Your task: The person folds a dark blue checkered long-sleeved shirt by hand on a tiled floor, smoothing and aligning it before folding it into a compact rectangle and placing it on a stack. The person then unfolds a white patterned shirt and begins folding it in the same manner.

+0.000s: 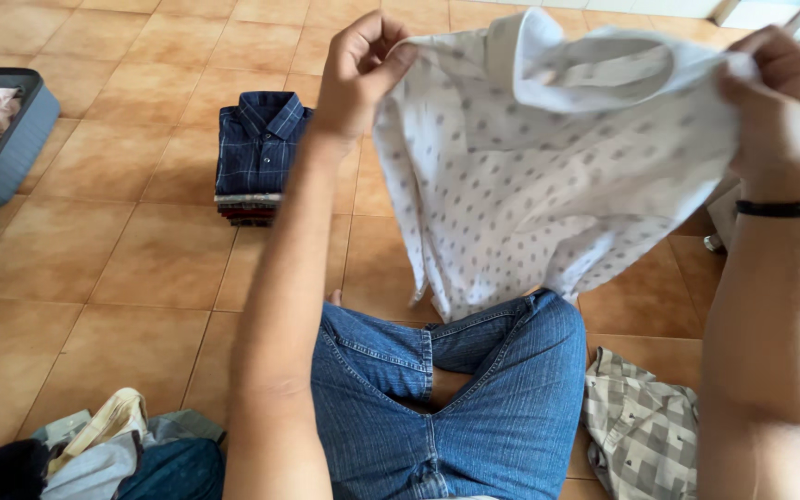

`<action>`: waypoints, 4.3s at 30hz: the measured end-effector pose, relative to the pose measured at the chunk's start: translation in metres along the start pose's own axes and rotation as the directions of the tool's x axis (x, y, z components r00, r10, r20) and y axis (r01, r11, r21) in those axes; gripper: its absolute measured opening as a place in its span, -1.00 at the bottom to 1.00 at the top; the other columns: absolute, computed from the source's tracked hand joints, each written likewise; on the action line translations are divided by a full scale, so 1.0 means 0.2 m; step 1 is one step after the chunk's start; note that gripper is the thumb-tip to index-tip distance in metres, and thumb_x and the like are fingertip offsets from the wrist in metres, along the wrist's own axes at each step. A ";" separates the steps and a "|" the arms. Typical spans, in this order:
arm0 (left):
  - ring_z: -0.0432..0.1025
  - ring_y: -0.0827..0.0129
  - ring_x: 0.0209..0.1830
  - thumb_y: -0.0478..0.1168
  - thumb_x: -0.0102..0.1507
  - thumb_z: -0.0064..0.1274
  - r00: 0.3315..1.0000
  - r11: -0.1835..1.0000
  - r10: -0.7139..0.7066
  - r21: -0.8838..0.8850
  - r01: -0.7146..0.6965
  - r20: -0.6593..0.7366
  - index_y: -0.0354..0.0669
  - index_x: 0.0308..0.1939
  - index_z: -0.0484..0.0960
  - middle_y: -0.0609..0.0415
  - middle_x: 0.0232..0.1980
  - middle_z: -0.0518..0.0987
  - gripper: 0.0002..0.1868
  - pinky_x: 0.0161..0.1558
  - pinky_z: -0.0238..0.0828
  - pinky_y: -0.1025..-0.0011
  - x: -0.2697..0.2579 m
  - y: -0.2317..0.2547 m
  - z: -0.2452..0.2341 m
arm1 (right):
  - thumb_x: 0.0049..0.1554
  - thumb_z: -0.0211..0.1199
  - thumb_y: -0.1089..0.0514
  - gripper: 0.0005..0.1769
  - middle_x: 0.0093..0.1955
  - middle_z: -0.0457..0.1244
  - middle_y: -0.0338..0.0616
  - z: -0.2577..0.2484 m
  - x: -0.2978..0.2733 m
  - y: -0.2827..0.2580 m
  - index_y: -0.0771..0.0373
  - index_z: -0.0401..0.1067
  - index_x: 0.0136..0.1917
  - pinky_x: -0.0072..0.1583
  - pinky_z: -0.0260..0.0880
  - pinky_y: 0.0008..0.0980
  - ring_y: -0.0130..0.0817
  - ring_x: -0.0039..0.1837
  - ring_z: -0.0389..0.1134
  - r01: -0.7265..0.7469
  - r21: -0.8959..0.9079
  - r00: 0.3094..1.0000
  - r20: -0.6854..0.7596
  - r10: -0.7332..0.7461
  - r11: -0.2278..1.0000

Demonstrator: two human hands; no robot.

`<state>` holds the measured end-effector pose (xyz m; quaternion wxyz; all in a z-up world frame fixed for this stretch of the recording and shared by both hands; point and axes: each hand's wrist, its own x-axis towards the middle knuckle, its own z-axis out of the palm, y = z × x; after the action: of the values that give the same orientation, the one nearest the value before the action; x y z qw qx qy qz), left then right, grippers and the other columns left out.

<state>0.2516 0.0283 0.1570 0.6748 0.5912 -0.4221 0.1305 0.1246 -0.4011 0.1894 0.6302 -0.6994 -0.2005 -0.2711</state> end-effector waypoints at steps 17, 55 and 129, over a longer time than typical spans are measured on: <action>0.42 0.05 -0.36 -0.58 0.02 -0.05 0.963 0.689 0.269 0.696 -0.200 0.011 -0.15 -0.31 0.33 0.02 -0.28 0.38 -0.71 -0.41 0.30 0.15 0.00 -0.11 0.20 | 0.25 0.37 0.37 -0.87 -0.07 0.31 -0.18 -0.17 -0.07 0.32 0.38 0.48 0.07 -0.01 0.31 -0.53 -0.54 -0.01 0.29 0.395 -0.813 0.912 0.290 -0.290 0.428; 0.54 0.17 0.10 -0.08 0.26 0.09 0.969 0.950 -0.079 0.278 0.145 -0.236 -0.19 0.04 0.63 -0.05 0.04 0.66 -0.65 0.11 0.46 0.28 0.95 -2.44 0.97 | 0.07 0.32 0.32 -0.36 0.12 0.41 -0.04 -0.31 -0.72 0.06 0.40 0.26 0.40 0.30 0.52 -0.31 -0.30 0.20 0.51 -0.137 -0.550 0.973 0.083 0.217 0.824; 0.47 0.26 0.03 -0.10 0.27 0.22 0.595 0.609 -0.355 0.304 0.733 -0.721 -0.08 0.04 0.57 0.06 0.03 0.59 -0.69 0.02 0.45 0.30 -1.25 -2.74 -0.14 | 0.18 0.08 0.28 -0.56 0.15 0.29 -0.09 0.08 -0.91 2.52 0.30 0.37 0.34 0.01 0.55 -0.36 -0.37 0.11 0.38 -0.676 0.207 0.631 -0.334 0.700 0.708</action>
<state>0.4802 -0.0124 -0.3992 0.5632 0.7960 0.0871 0.2038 0.2990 -0.4373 -0.3153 0.7336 -0.6344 0.2018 -0.1367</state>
